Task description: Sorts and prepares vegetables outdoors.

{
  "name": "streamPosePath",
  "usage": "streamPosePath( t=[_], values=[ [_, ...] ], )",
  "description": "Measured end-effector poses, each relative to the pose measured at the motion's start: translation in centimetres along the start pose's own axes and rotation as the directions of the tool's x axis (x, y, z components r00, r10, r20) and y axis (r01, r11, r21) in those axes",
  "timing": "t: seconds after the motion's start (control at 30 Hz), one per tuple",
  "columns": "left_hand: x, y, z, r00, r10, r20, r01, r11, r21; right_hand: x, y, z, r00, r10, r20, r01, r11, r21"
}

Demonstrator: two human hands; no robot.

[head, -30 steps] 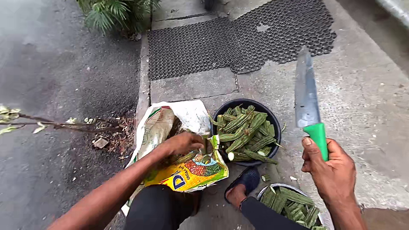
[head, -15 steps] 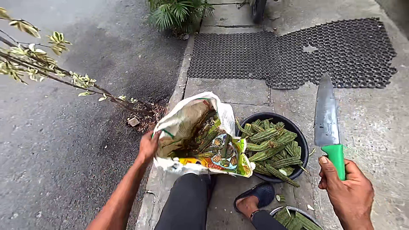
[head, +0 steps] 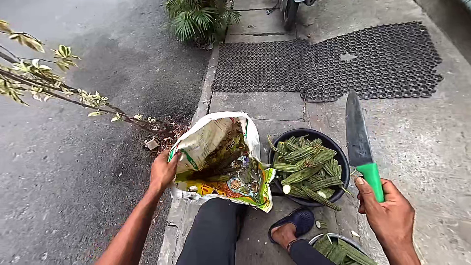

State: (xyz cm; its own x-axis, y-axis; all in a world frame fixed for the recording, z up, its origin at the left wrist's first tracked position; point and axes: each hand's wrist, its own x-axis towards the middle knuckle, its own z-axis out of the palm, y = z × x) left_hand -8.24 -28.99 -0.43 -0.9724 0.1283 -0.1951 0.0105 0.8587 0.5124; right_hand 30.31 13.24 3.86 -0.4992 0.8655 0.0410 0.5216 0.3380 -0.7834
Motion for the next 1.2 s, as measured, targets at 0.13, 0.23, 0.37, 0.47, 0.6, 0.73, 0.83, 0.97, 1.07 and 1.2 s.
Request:
streamPosePath(
  t=[0.13,0.23,0.37,0.47,0.6,0.73,0.83,0.97,1.07,1.2],
  values=[
    [-2.0,-2.7,0.4,0.999,-0.023,-0.031,0.028,0.989,0.148,0.2,-0.1,-0.4,1.0,0.015,0.007,-0.015,0.999,0.039],
    [-2.7,-2.8,1.2,0.987,0.072,-0.142,-0.038,0.972,0.231,0.2,0.1,-0.5,1.0,0.018,0.009,-0.018,0.999,0.045],
    [-3.6,-2.2,2.1,0.995,-0.061,-0.085,0.082,0.959,0.271,0.1,0.6,-0.2,0.999,0.015,0.038,-0.015,1.0,0.006],
    [-5.6,-4.2,1.5,0.991,-0.121,-0.058,0.131,0.962,0.239,0.5,0.6,0.2,0.999,0.014,0.038,-0.015,1.0,0.003],
    [-9.6,-6.8,1.0,0.989,0.019,-0.147,0.008,0.983,0.185,0.5,0.2,1.0,0.998,0.0,0.058,0.001,1.0,-0.027],
    [-9.8,-4.2,3.0,0.854,0.473,-0.216,-0.45,0.881,0.148,0.0,0.3,1.9,0.996,-0.014,0.084,0.019,0.998,-0.062],
    [-6.2,-1.2,6.9,0.82,0.57,0.052,-0.572,0.816,0.076,-0.1,0.4,2.2,0.995,-0.023,0.095,0.032,0.995,-0.096],
    [-2.2,1.3,11.1,0.806,0.32,0.499,-0.467,0.861,0.202,-0.1,0.8,2.4,0.994,-0.032,0.103,0.046,0.989,-0.14],
    [-2.5,0.8,11.4,0.86,0.313,0.402,-0.379,0.92,0.095,0.4,1.5,2.4,0.995,-0.013,0.102,0.028,0.988,-0.153],
    [-2.0,-2.3,14.6,0.859,0.036,0.51,-0.165,0.963,0.211,0.8,1.5,2.6,0.993,0.022,0.118,-0.007,0.993,-0.121]
  ],
)
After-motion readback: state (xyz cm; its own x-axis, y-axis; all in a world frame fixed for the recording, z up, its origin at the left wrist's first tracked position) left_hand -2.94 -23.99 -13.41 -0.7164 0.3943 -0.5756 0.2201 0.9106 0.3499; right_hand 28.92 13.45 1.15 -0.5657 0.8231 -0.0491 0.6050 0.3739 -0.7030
